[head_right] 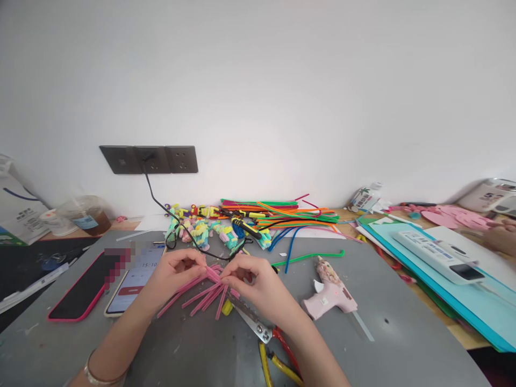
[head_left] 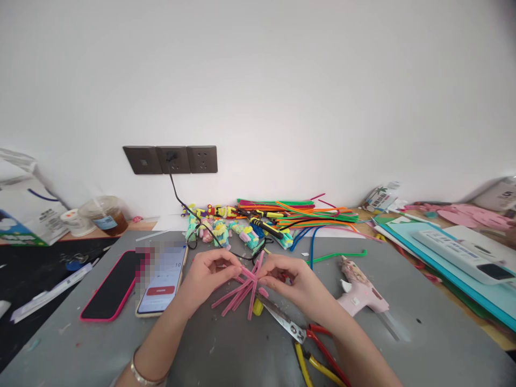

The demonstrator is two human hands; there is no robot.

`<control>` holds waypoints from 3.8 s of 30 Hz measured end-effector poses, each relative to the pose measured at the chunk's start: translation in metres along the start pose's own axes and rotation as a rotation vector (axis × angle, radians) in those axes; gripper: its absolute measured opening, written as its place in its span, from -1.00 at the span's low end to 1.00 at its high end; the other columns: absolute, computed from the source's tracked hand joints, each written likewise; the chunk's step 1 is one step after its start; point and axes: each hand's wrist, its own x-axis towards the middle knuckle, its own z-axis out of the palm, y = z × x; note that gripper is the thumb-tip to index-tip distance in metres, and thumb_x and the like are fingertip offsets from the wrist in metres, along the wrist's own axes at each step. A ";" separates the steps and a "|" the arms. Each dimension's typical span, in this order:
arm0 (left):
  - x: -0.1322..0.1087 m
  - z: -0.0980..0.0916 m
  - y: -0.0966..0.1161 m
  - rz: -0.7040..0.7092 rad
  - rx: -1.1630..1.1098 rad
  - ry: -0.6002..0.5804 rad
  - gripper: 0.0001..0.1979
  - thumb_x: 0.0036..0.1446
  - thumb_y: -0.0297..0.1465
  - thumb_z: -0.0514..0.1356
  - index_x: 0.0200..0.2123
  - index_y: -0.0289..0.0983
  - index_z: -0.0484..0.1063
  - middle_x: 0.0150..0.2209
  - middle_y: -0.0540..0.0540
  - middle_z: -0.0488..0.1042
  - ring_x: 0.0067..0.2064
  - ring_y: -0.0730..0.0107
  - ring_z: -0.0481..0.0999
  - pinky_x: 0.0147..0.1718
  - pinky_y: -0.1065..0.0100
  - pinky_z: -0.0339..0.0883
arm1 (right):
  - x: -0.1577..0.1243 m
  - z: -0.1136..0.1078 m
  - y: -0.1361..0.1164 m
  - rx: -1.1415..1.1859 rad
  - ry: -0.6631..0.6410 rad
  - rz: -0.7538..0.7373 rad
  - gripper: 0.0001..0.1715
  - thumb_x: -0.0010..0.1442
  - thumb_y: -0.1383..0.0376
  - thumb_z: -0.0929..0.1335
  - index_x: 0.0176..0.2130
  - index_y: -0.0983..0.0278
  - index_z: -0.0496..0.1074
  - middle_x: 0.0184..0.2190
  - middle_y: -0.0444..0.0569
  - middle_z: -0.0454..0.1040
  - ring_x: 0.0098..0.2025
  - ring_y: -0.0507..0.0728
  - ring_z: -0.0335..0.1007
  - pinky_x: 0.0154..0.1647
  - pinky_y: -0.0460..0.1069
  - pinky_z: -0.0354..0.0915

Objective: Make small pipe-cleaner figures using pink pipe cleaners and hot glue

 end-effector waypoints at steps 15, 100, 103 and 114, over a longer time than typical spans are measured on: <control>-0.001 -0.004 -0.001 -0.093 -0.157 -0.144 -0.83 0.03 -0.31 0.41 -0.44 -0.30 0.59 -0.43 -0.05 0.55 -0.41 0.45 0.46 -0.37 0.44 0.36 | -0.003 -0.004 0.004 0.268 -0.204 0.036 -0.68 0.19 0.07 0.46 -0.39 0.27 0.55 -0.48 -0.15 0.35 -0.46 0.02 0.17 -0.42 -0.07 0.14; -0.007 0.027 0.004 -0.111 -0.232 0.074 -0.73 0.02 -0.22 0.39 -0.46 -0.30 0.47 -0.53 -0.02 0.52 -0.48 0.42 0.48 -0.51 0.48 0.27 | -0.005 0.030 0.004 0.267 0.437 -0.214 -0.79 0.12 0.19 0.52 -0.43 0.23 0.52 -0.49 -0.05 0.54 -0.44 0.10 0.48 -0.43 -0.05 0.44; -0.006 0.039 0.000 -0.185 -0.544 0.164 -0.61 -0.12 -0.13 0.48 -0.45 -0.30 0.46 -0.56 0.02 0.48 -0.55 0.49 0.46 -0.60 0.53 0.21 | -0.005 0.040 0.004 0.255 0.517 -0.269 -0.84 0.16 0.28 0.50 -0.44 0.22 0.52 -0.47 -0.03 0.55 -0.39 0.12 0.49 -0.41 -0.04 0.42; -0.004 0.049 -0.007 -0.294 -0.800 0.251 -0.63 -0.29 -0.26 0.58 -0.47 -0.32 0.56 -0.50 0.04 0.53 -0.49 0.58 0.47 -0.47 0.54 0.41 | -0.005 0.036 0.004 -0.250 0.483 -0.498 -0.83 0.20 0.45 0.44 -0.28 0.16 0.58 -0.36 -0.04 0.52 -0.32 0.14 0.48 -0.34 0.00 0.37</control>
